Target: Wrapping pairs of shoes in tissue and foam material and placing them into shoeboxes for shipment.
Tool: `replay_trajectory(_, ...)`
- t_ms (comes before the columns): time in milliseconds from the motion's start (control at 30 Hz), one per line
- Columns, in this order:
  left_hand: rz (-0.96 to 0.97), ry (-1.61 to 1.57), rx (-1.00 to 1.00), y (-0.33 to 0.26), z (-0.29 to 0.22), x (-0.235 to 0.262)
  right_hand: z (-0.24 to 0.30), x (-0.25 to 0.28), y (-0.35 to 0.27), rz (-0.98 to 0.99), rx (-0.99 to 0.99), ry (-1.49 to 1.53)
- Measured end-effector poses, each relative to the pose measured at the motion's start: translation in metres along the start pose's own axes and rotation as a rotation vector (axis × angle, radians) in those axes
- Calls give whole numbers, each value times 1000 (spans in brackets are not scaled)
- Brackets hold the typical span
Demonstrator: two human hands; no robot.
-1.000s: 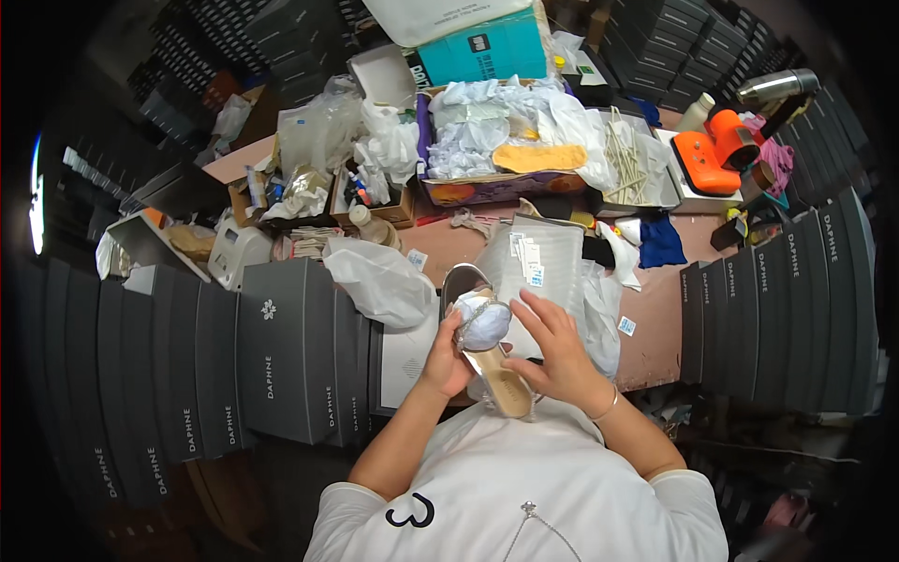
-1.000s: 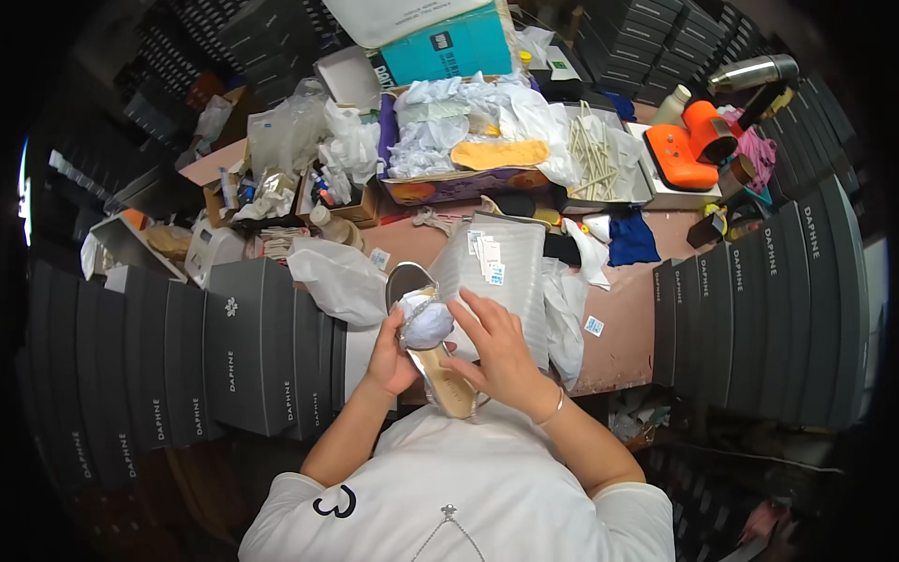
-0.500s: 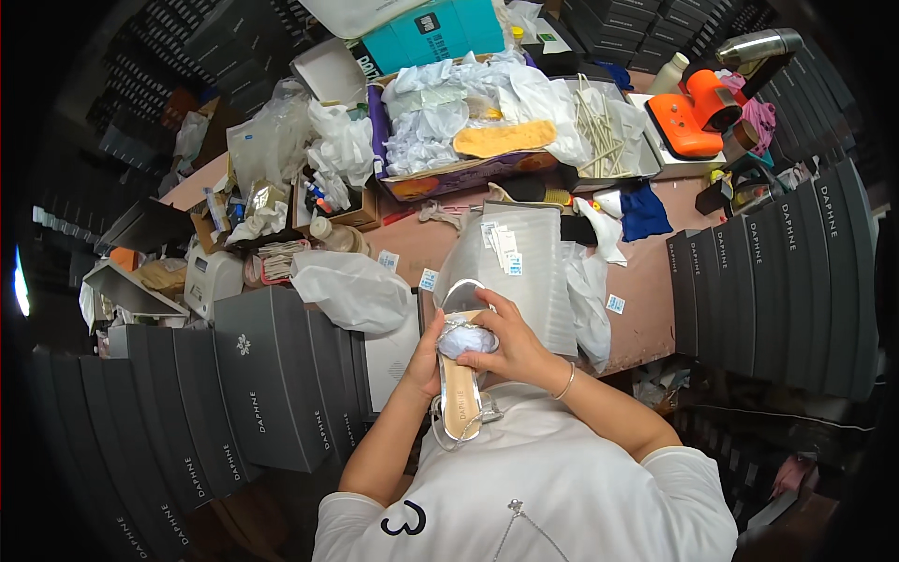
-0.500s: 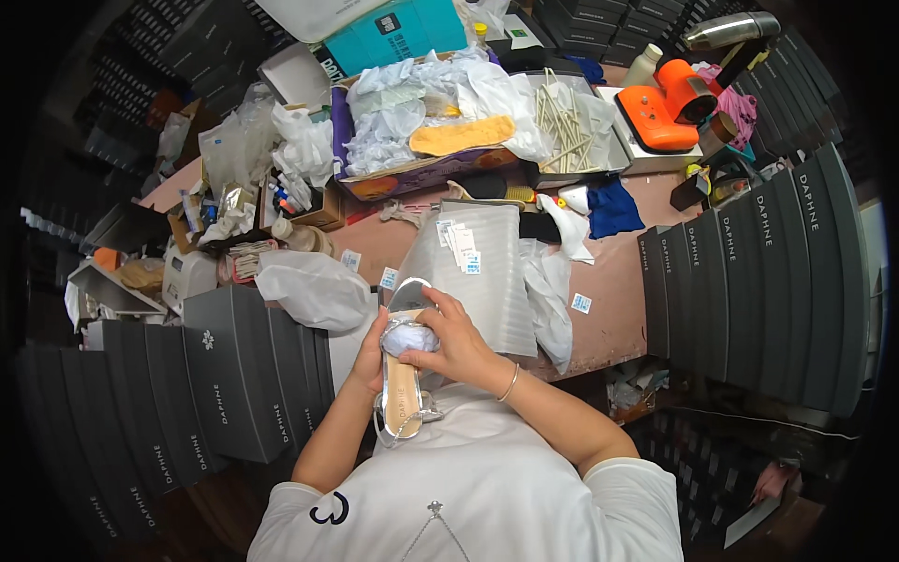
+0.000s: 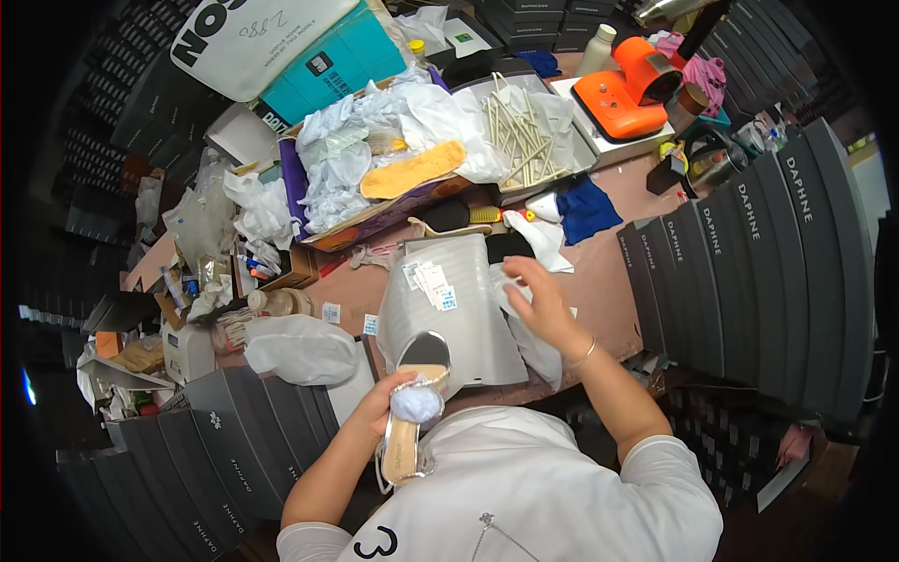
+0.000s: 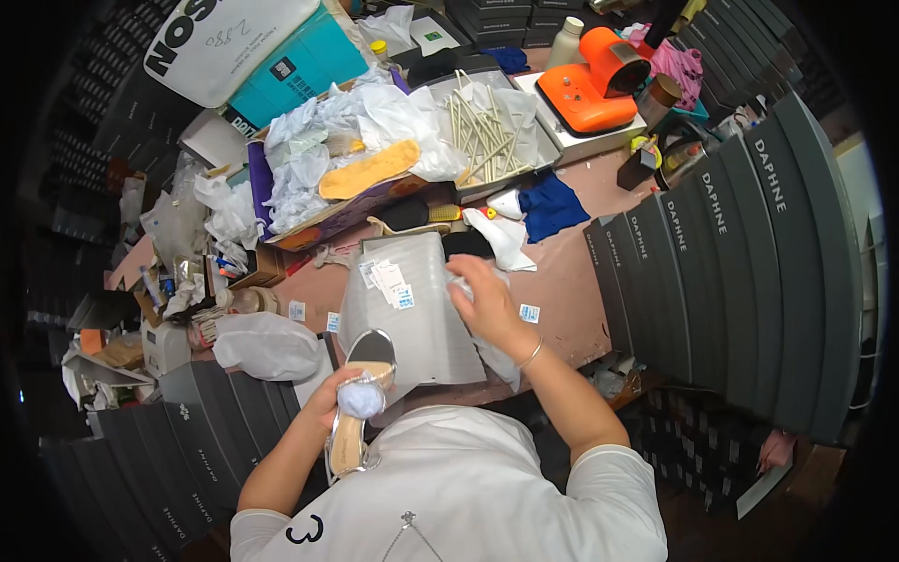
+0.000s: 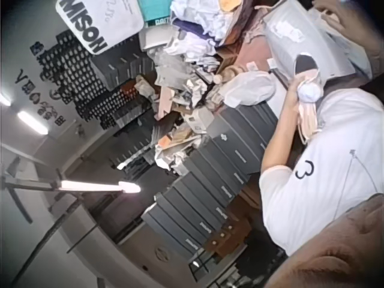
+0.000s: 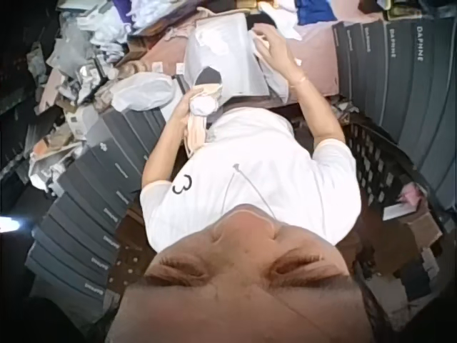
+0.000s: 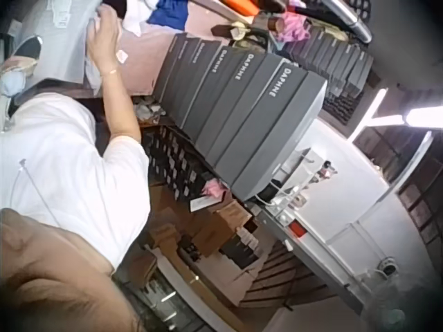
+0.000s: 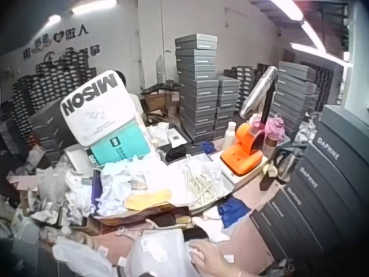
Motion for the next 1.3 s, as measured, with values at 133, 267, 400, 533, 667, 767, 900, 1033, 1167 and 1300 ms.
replay_trajectory(133,-193,40,-2,8,28,7,-103,-22,57,201,121,-359)
replay_trajectory(267,-241,53,-8,18,38,7,-158,-52,64,449,199,-601)
replay_trajectory(400,-215,64,-136,15,36,3,-162,-29,45,41,76,-237)
replay_trajectory(533,-205,214,-91,12,31,14,-146,3,44,-512,-137,111)
replay_trajectory(667,-239,249,-133,1,34,0,-34,23,42,-318,-93,370)
replay_trajectory(767,-167,252,-147,-4,38,10,46,5,-3,173,150,111)
replay_trajectory(900,-158,372,-153,-15,53,7,76,-25,-91,464,478,-183)
replay_trajectory(1033,-103,541,-91,-19,69,-3,99,-62,-101,489,570,-253)
replay_trajectory(1167,-15,490,-188,-30,79,2,105,-38,-133,483,582,-252)
replay_trajectory(1300,35,528,-177,-28,80,2,106,-41,-131,453,565,-250)
Point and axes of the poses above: each hand's wrist, its own y-axis towards the middle knuckle, its own x-axis out of the back of the hand, z = x × y, the point moved 4 cm from there along y, towards the middle knuckle, and after that the axes turned 4 degrees about -y, right-handed, at the moved point
